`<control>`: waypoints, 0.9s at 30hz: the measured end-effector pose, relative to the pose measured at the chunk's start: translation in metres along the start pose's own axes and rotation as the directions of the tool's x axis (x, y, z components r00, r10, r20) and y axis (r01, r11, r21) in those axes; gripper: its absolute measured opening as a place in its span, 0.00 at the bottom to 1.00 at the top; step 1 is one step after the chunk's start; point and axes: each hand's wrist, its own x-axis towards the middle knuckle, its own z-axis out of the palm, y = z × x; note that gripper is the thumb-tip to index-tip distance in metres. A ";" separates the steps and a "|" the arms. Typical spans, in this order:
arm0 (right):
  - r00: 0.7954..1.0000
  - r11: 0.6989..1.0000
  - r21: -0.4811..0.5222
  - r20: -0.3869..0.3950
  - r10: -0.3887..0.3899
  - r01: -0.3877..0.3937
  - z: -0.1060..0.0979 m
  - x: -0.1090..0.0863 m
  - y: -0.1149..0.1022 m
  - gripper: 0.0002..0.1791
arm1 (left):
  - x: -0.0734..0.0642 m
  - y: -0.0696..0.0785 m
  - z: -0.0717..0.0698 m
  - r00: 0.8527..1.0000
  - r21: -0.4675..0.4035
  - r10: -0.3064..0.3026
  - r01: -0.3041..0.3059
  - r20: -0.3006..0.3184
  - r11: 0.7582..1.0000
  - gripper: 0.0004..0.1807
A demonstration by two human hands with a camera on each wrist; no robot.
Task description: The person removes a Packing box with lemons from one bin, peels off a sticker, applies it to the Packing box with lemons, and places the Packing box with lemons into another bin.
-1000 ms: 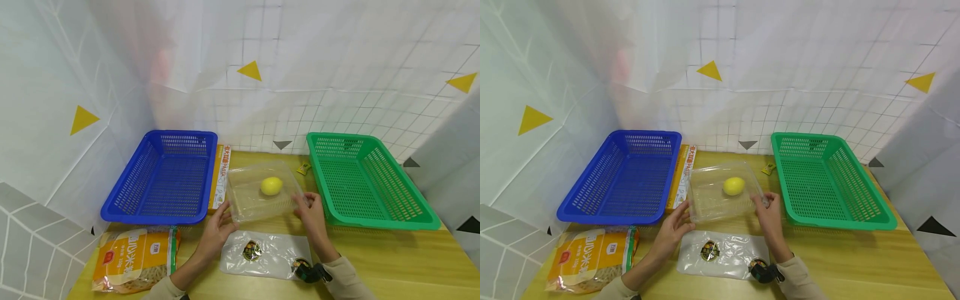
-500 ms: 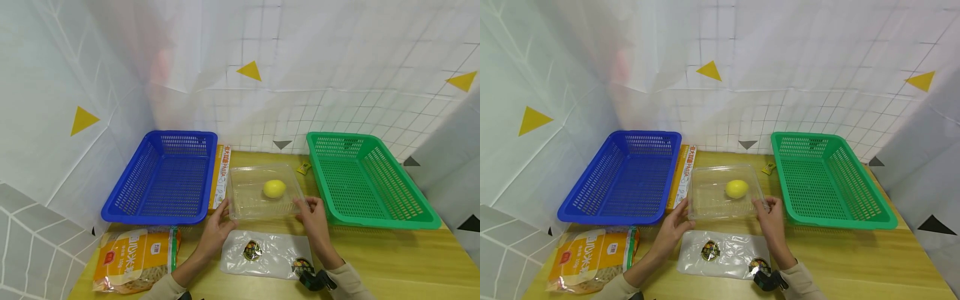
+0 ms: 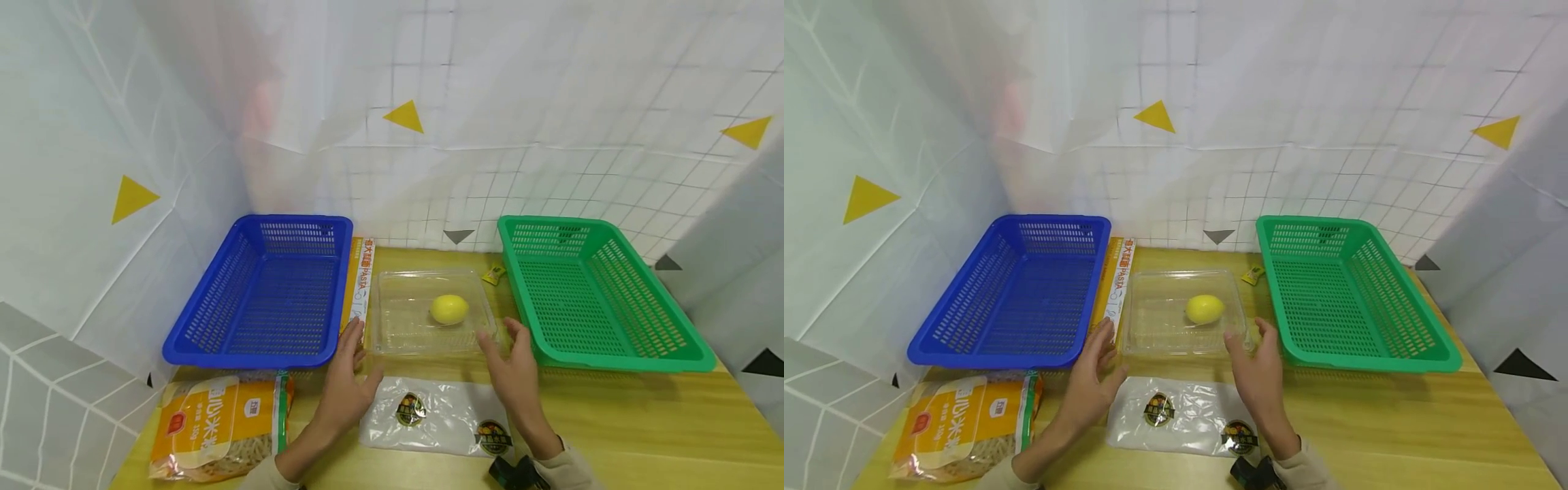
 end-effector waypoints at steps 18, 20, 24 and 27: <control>0.845 0.849 0.029 -0.123 -0.520 0.527 0.009 -0.016 -0.009 0.15 | -0.013 -0.002 0.003 0.969 0.186 0.236 -0.247 0.079 0.951 0.21; 0.842 0.845 0.034 -0.114 -0.527 0.534 0.010 -0.016 -0.008 0.15 | -0.012 -0.004 0.004 0.971 0.183 0.220 -0.234 0.095 0.955 0.21; 0.844 0.848 0.005 -0.094 -0.528 0.530 0.013 -0.015 -0.004 0.15 | -0.011 -0.006 0.005 0.972 0.199 0.211 -0.228 0.103 0.953 0.21; 0.852 0.855 -0.024 -0.084 -0.517 0.517 0.013 -0.016 -0.002 0.13 | -0.010 -0.008 0.006 0.971 0.195 0.213 -0.230 0.107 0.953 0.22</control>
